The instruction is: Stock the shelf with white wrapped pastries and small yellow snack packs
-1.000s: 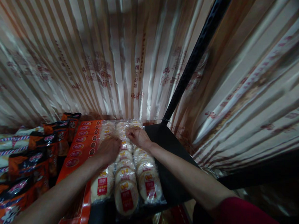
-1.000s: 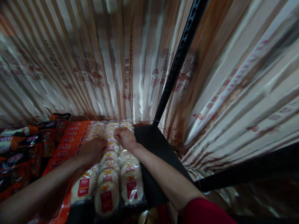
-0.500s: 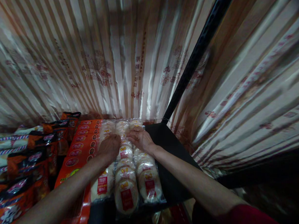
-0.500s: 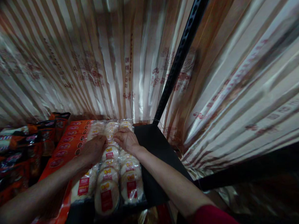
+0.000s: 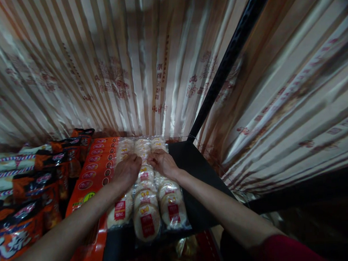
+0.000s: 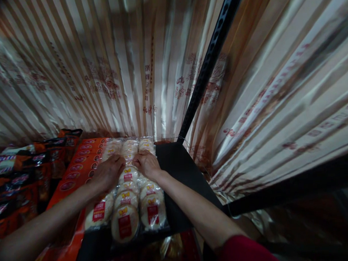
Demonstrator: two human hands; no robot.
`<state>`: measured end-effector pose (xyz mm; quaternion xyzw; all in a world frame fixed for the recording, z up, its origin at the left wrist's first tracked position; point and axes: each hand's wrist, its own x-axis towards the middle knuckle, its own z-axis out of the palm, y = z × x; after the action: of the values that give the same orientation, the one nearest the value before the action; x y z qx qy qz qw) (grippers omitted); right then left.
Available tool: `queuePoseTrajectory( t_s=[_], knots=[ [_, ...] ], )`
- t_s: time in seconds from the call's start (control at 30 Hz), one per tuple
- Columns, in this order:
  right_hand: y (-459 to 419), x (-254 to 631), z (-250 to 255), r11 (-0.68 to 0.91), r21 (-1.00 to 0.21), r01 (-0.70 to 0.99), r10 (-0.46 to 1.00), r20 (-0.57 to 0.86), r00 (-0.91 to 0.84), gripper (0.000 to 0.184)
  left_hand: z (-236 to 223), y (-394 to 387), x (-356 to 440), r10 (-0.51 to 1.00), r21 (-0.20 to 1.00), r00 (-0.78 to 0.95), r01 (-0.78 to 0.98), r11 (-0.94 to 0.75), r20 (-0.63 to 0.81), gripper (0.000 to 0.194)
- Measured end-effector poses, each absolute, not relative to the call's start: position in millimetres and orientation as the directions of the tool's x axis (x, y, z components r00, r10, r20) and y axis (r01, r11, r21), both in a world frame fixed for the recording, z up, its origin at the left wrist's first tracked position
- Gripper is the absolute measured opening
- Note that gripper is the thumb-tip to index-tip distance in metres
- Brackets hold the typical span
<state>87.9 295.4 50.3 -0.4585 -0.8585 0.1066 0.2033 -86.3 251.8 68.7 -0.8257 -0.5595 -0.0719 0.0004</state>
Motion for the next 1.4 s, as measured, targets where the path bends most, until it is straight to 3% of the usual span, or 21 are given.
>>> queuePoseTrajectory(
  t_s=[0.13,0.23,0.63,1.13,1.4],
  knots=[
    [294,86,52,0.546,-0.363,0.755,0.837,0.227,-0.497,0.009,69,243,-89,0.877,0.129,0.480,0.870,-0.475,-0.008,0.023],
    [293,84,55,0.533,-0.364,0.764,0.846,0.205,-0.493,0.009,69,239,-91,0.856,0.117,0.516,0.852,-0.510,-0.021,0.020],
    [294,84,57,0.531,-0.364,0.765,0.847,0.197,-0.494,0.009,72,239,-88,0.858,0.105,0.504,0.862,-0.495,-0.097,0.017],
    [295,85,55,0.543,-0.369,0.754,0.840,0.216,-0.499,0.010,65,242,-95,0.822,0.208,0.569,0.808,-0.551,-0.031,0.018],
    [291,87,54,0.583,-0.364,0.726,0.812,0.276,-0.514,0.015,67,238,-92,0.869,0.204,0.494,0.855,-0.477,-0.037,0.018]
  ],
)
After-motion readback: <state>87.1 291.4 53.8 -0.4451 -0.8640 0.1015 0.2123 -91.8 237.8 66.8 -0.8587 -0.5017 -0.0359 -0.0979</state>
